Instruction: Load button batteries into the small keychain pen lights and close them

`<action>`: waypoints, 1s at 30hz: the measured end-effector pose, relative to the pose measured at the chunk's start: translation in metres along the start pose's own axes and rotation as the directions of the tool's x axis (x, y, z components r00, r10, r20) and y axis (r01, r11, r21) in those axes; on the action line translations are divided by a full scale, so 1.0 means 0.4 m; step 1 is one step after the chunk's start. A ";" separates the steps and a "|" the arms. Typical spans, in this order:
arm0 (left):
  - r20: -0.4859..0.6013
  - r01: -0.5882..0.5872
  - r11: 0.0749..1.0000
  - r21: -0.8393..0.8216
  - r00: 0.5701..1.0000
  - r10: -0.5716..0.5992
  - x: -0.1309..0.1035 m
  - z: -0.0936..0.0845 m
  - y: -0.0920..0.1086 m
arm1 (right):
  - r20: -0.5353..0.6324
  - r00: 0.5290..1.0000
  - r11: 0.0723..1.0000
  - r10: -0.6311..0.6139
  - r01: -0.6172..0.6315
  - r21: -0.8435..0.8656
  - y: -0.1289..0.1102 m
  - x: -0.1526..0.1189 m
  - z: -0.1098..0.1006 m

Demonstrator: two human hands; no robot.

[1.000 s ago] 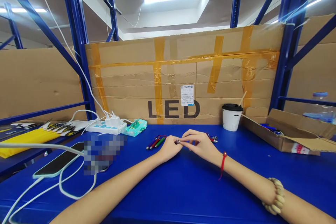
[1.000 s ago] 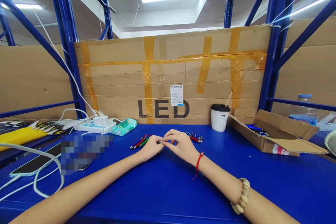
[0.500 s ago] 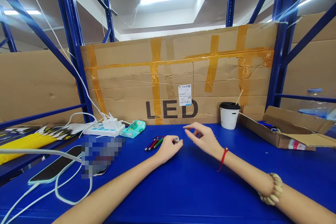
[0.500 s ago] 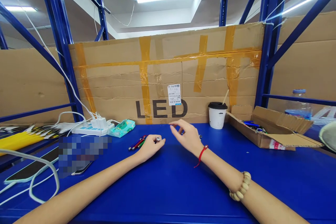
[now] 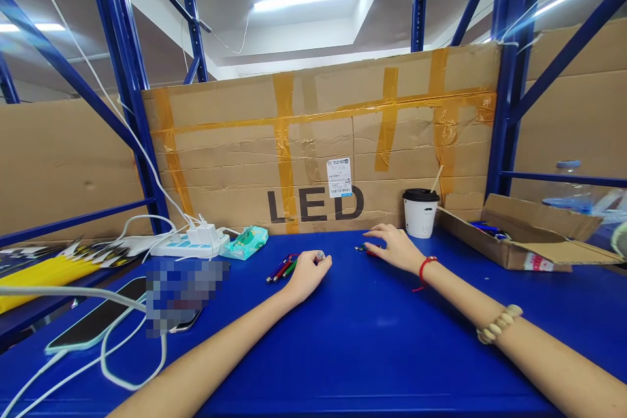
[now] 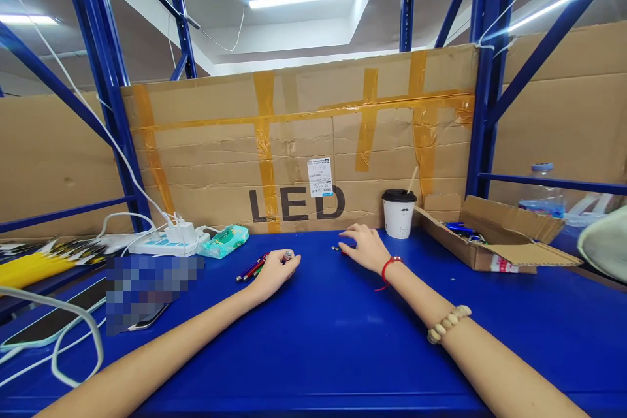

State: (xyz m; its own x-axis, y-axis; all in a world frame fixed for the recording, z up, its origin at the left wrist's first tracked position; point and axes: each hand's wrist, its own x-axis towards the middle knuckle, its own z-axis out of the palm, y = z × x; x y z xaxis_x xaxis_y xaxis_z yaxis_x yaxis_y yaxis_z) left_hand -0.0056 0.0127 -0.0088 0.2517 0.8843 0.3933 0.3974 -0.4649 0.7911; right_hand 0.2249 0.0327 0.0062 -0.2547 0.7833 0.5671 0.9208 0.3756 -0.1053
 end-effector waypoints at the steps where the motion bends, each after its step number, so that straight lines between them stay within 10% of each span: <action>1: 0.002 0.003 1.000 -0.003 1.000 -0.003 0.000 0.001 -0.002 | 0.037 0.999 0.999 -0.034 0.035 -0.016 -0.006 -0.003 0.010; 30: 0.031 -0.049 0.997 0.060 0.998 0.047 -0.010 0.001 0.028 | 0.155 0.987 0.988 -0.040 0.016 0.155 -0.064 -0.005 0.035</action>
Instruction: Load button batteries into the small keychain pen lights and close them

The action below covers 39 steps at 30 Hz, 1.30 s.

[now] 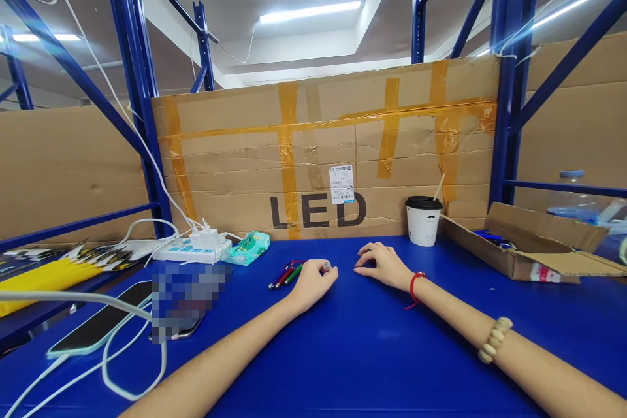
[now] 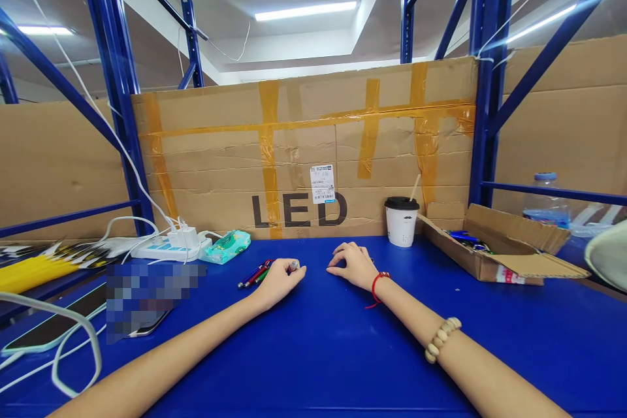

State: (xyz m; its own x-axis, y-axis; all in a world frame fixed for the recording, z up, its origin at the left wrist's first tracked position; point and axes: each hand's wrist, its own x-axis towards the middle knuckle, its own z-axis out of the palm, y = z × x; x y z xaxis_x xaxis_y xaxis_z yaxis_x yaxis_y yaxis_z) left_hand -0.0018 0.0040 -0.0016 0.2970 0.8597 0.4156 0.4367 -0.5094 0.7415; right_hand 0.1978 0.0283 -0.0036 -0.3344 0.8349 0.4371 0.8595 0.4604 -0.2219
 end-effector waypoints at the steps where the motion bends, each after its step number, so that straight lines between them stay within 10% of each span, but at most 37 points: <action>1: -0.004 -0.012 1.000 0.006 1.000 0.012 0.000 0.000 0.001 | 0.002 1.000 1.000 0.013 -0.013 0.008 0.001 0.000 0.000; 9: 0.020 -0.018 1.000 0.011 1.000 0.018 -0.002 -0.001 0.001 | -0.018 1.000 0.998 -0.013 0.012 -0.060 -0.026 -0.008 -0.019; 21: 0.123 -0.084 0.988 -0.131 0.987 0.101 -0.001 0.002 -0.008 | -0.324 0.913 0.843 -0.248 0.368 0.393 -0.170 -0.030 -0.016; 33: 0.082 0.028 0.991 -0.127 0.997 -0.017 0.011 0.011 -0.021 | -0.291 0.942 0.916 -0.166 0.256 0.308 -0.169 -0.033 -0.012; 39: 0.134 0.232 0.787 -0.572 0.973 -0.189 0.013 0.001 -0.025 | -0.295 0.945 0.931 -0.141 0.228 0.286 -0.172 -0.034 -0.014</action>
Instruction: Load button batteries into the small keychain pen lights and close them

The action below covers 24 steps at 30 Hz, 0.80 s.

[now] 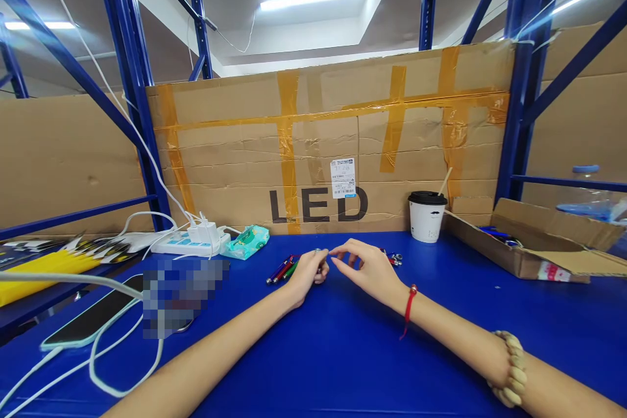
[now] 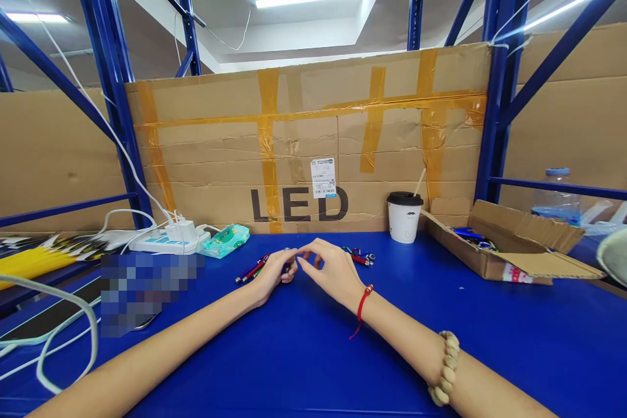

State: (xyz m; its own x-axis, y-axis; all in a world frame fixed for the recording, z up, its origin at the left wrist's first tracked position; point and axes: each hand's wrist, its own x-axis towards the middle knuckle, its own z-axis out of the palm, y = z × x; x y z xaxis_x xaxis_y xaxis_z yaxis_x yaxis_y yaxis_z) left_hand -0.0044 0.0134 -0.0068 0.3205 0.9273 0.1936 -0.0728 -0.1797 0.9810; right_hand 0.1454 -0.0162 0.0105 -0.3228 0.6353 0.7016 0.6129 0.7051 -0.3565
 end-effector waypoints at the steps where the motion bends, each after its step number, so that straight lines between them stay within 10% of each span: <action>1: 0.025 0.039 0.992 -0.116 0.999 -0.036 0.000 -0.002 0.004 | 0.016 1.000 1.000 -0.004 0.005 -0.009 -0.001 0.000 -0.001; 8: 0.172 0.233 0.862 -0.450 0.970 -0.172 -0.002 0.004 0.027 | 0.150 0.988 0.995 0.030 -0.015 -0.102 -0.007 -0.004 -0.001; 24: 0.267 0.273 0.873 -0.404 0.948 -0.173 -0.016 0.020 0.030 | 0.224 0.930 0.950 0.292 -0.309 0.044 0.015 -0.001 0.023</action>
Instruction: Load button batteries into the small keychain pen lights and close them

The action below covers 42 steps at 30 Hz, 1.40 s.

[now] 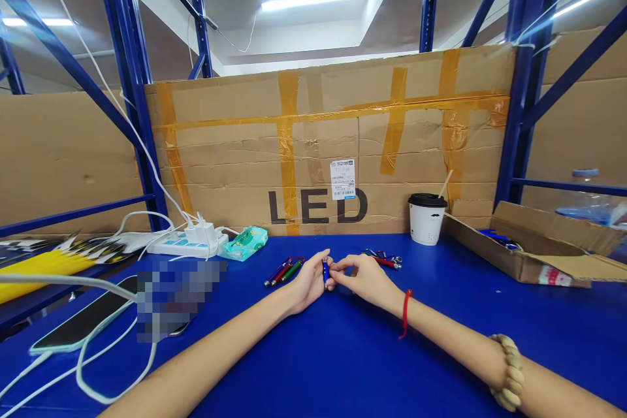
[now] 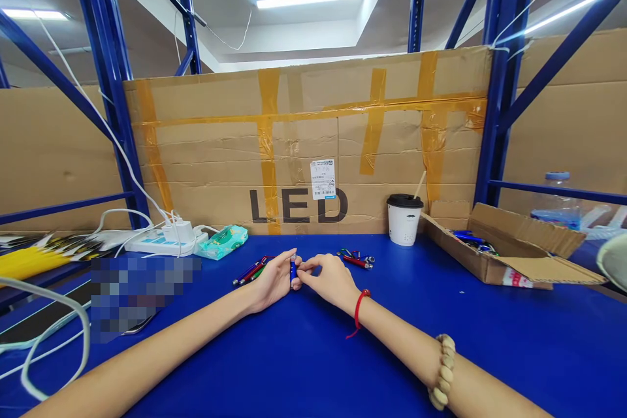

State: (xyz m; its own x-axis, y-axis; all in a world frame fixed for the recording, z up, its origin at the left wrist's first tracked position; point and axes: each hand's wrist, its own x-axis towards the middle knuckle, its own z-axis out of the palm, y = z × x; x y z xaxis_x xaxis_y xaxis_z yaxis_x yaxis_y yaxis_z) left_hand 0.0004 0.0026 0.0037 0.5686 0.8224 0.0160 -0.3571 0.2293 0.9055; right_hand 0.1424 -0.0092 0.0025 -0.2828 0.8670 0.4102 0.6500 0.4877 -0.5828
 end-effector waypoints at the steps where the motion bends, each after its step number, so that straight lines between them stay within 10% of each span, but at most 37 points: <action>1: 0.002 0.000 1.000 0.010 1.000 0.000 0.000 0.000 0.000 | 0.030 0.999 0.997 0.030 -0.031 0.063 0.004 0.003 0.002; 7: -0.004 -0.033 0.999 0.013 0.999 0.033 -0.005 0.002 0.003 | 0.192 0.966 0.885 0.175 -0.239 0.398 0.015 0.011 0.006; 14: -0.087 -0.135 0.960 0.246 0.983 0.161 0.002 0.000 -0.016 | 0.037 0.972 0.746 0.234 -0.204 0.634 0.011 0.017 -0.020; 25: -0.122 -0.202 0.830 0.520 0.944 0.306 -0.003 0.014 -0.023 | 0.158 0.972 0.793 0.173 -0.232 0.563 -0.003 0.001 -0.031; 35: -0.191 -0.175 0.875 0.451 0.939 0.287 0.001 0.010 -0.026 | -0.128 0.988 0.940 -0.088 0.124 0.318 -0.011 0.001 -0.023; 42: -0.193 -0.186 0.887 0.423 0.938 0.289 0.005 0.006 -0.028 | -0.069 0.996 0.922 -0.049 0.072 0.381 -0.008 -0.001 -0.021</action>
State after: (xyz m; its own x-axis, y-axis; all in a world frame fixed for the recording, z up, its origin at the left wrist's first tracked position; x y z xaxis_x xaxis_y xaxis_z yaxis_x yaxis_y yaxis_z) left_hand 0.0074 0.0003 -0.0056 0.2871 0.9379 0.1948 -0.1094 -0.1699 0.9794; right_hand 0.1462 -0.0120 0.0100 -0.2651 0.8328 0.4859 0.3100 0.5508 -0.7749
